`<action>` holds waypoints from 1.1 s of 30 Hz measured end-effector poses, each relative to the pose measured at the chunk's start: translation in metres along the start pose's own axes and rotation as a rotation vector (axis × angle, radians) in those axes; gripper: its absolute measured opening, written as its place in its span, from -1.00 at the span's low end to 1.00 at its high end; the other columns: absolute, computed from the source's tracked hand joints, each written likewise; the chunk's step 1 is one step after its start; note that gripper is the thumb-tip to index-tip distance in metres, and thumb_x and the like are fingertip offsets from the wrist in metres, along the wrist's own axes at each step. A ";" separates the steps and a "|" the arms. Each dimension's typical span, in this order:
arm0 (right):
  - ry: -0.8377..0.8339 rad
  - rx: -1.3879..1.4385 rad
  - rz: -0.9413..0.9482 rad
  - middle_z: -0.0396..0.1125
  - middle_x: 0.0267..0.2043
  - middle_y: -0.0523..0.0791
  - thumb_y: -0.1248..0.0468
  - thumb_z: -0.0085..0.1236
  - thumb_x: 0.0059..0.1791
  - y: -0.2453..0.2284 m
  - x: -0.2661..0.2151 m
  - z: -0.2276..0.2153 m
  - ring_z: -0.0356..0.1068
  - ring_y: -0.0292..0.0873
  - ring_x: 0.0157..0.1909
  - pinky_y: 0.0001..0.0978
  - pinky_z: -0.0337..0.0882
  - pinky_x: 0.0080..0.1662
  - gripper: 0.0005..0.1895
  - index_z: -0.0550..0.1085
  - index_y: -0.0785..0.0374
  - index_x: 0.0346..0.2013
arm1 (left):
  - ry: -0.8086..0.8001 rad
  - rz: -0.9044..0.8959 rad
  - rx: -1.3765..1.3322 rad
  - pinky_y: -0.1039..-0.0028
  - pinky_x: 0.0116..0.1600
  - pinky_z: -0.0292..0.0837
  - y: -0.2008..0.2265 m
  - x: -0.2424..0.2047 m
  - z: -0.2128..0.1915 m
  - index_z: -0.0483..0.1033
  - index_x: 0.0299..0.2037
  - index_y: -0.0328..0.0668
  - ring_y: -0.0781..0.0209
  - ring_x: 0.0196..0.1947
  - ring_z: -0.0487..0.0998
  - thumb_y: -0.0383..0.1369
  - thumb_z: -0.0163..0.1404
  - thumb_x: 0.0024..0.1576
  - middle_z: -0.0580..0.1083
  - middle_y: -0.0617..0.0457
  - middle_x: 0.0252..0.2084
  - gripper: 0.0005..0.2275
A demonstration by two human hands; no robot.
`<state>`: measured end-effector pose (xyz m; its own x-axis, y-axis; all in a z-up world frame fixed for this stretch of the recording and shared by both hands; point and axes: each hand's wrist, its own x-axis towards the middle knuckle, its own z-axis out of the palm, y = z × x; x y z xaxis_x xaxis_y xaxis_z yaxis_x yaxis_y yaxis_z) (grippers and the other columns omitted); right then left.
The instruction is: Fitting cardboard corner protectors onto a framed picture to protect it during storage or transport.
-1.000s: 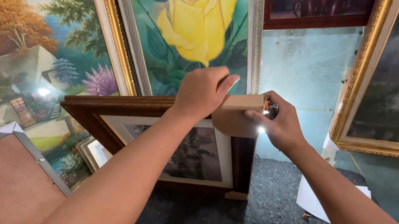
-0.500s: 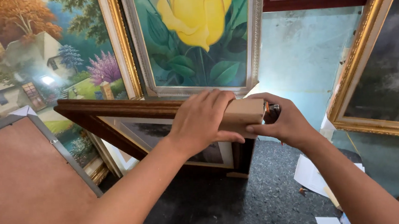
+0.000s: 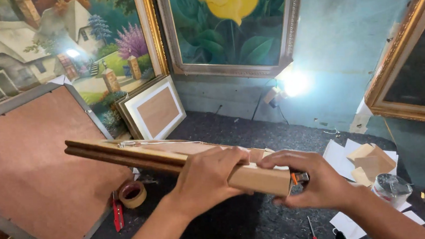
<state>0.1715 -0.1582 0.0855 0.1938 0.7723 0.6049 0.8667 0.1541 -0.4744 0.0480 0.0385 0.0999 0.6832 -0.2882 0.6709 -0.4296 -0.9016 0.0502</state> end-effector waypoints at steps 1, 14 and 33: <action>-0.102 0.019 -0.107 0.30 0.03 -0.09 0.02 0.28 -0.34 -0.003 -0.005 0.001 0.32 -0.06 0.08 -0.16 0.34 0.00 -0.35 0.33 0.08 -0.01 | 0.029 0.017 -0.001 0.38 -0.45 0.24 0.004 -0.010 0.003 0.28 -0.31 -0.05 0.13 -0.44 0.46 -0.14 0.19 -0.23 0.45 0.15 -0.38 -0.60; -0.335 -0.094 0.083 0.40 -0.06 -0.29 0.05 0.20 -0.45 -0.011 -0.043 0.040 0.50 -0.27 -0.34 -0.40 0.33 -0.39 -0.44 0.41 -0.16 -0.15 | 0.185 0.145 0.143 0.33 -0.14 0.31 0.043 -0.075 0.026 0.41 -0.30 -0.18 0.15 -0.41 0.41 -0.33 0.20 -0.13 0.44 0.07 -0.40 -0.73; -0.418 -0.103 -0.004 0.26 0.08 -0.16 0.15 0.18 -0.29 -0.018 -0.060 0.047 0.31 -0.13 0.06 -0.25 0.33 -0.13 -0.41 0.31 0.02 0.03 | 0.184 0.100 0.087 0.44 -0.44 0.26 0.046 -0.094 0.039 0.40 -0.47 -0.17 0.13 -0.50 0.39 -0.29 0.27 -0.23 0.37 0.04 -0.50 -0.72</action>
<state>0.1231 -0.1783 0.0281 0.0057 0.9584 0.2855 0.9127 0.1117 -0.3930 -0.0129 0.0118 0.0100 0.5172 -0.3215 0.7932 -0.4319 -0.8982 -0.0824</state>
